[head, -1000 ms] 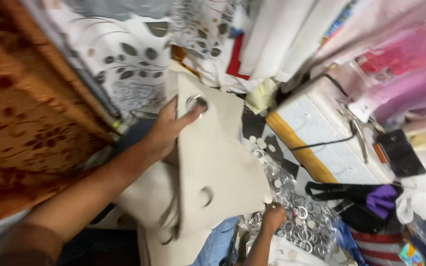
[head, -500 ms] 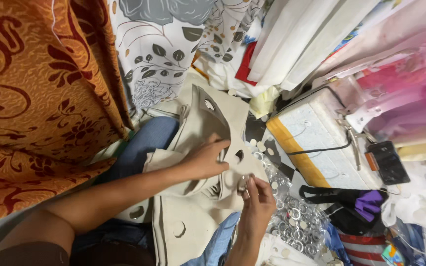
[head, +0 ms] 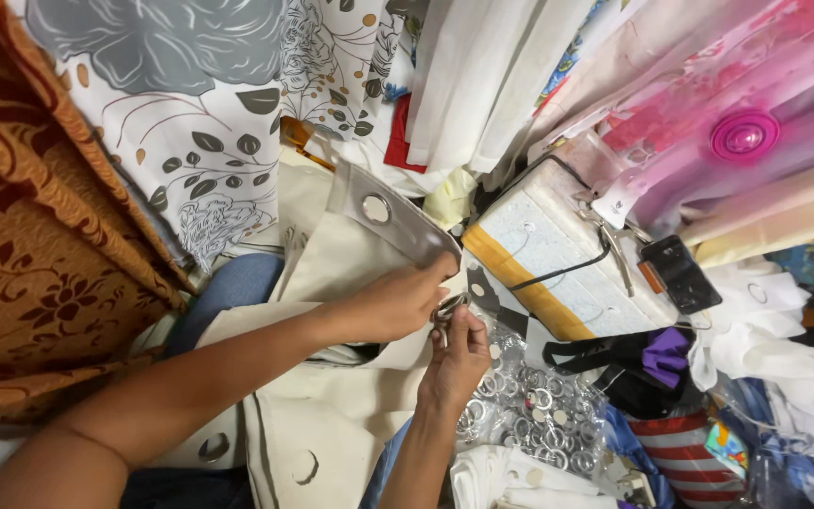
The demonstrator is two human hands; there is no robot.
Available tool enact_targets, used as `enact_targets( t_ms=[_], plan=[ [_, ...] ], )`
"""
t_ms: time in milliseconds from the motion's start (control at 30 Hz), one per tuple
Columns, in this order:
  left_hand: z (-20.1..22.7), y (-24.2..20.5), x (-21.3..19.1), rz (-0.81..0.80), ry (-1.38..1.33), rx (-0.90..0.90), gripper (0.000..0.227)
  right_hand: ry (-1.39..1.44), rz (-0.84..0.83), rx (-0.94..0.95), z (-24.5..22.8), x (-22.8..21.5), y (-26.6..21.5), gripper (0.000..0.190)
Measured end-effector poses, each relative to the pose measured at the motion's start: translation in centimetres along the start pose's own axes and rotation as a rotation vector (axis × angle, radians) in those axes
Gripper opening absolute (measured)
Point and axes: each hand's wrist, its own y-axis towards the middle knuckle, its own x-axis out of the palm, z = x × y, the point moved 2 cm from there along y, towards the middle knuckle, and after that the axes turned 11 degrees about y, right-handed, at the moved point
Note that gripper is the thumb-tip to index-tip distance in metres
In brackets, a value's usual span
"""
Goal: The person cuts circular holes into a white fabric curtain and inserts metal grommets into the holes by hand.
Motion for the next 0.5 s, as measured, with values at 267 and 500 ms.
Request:
enact_targets(
  t_ms=[267, 500],
  plan=[
    [-6.5, 0.3, 3.1, 0.166, -0.657, -0.316, 0.038, -0.033, -0.033, 0.043, -0.7, 1.1, -1.0, 0.012],
    [-9.2, -0.8, 4.6, 0.237, -0.468, -0.228, 0.032, -0.139, -0.092, -0.028, 0.2, 0.5, -1.5, 0.015]
  ],
)
